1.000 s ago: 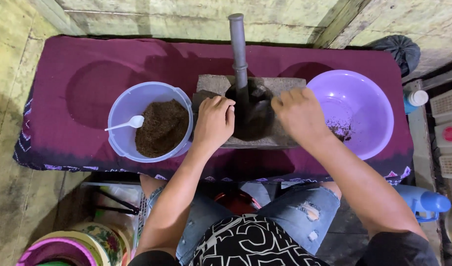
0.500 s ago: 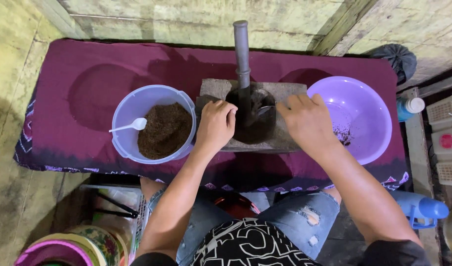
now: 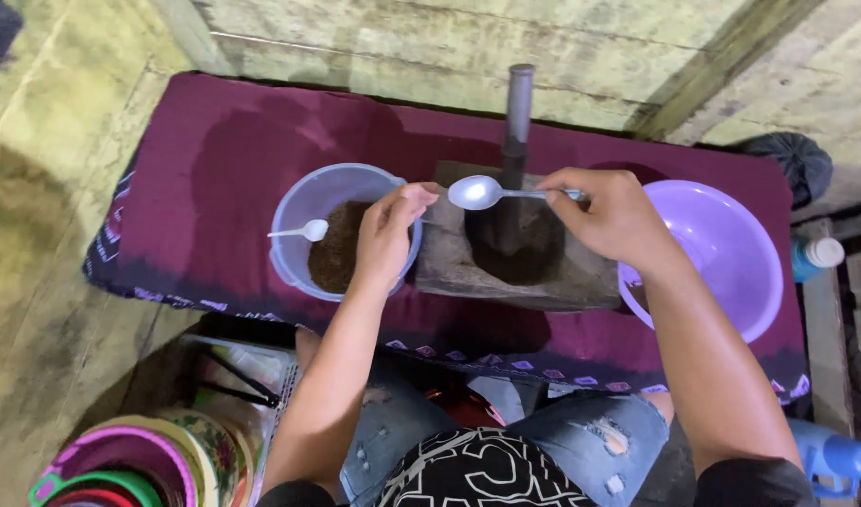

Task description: The person grinds a dark brown substance in a stone mortar using a pestle. They repeatedly scoop the ground material from the mortar into a plastic container using a spoon, then return more material to the mortar to continue grinding.

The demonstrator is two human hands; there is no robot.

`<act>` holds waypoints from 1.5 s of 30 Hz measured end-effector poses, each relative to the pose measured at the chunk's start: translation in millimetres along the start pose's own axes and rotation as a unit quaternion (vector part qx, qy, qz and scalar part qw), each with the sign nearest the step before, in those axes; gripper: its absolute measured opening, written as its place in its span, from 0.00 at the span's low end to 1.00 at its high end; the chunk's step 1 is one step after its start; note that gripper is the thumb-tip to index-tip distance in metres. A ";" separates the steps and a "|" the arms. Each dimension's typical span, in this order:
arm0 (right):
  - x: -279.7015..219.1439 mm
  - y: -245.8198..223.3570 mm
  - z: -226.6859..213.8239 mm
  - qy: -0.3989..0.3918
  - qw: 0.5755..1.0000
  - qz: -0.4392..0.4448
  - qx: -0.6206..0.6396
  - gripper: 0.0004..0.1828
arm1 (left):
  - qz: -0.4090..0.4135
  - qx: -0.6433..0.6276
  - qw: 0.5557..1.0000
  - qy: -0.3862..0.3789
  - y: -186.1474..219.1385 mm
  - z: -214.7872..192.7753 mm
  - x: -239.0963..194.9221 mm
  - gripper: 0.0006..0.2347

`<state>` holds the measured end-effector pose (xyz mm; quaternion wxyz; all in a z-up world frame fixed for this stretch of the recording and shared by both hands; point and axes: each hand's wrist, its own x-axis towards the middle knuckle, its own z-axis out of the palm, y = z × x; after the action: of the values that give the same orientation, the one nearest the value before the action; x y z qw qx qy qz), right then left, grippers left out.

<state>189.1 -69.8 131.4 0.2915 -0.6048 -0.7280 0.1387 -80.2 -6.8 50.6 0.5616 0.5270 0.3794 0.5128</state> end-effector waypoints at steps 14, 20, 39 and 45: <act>91.8 -77.8 188.8 -0.051 0.933 -0.281 -0.219 0.12 | 0.264 0.375 0.866 0.200 -3.7 -134.6 -17.1 0.08; 94.6 -69.8 214.6 -0.052 0.893 -0.397 -0.205 0.11 | 0.335 0.403 0.828 0.202 -11.9 -131.1 -17.9 0.09; 105.7 -30.1 224.5 -0.204 0.897 -0.308 -0.241 0.14 | 0.348 0.410 0.824 0.177 -13.7 -134.0 -15.4 0.06; 113.4 -47.1 203.9 -0.269 0.897 -0.206 -0.282 0.15 | 0.340 0.419 0.823 0.176 -11.1 -131.7 -16.9 0.06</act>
<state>19.5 59.1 25.2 -0.0761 -0.4376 -0.8957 0.0211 -208.7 4.3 17.1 0.0005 0.7080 0.4466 0.5470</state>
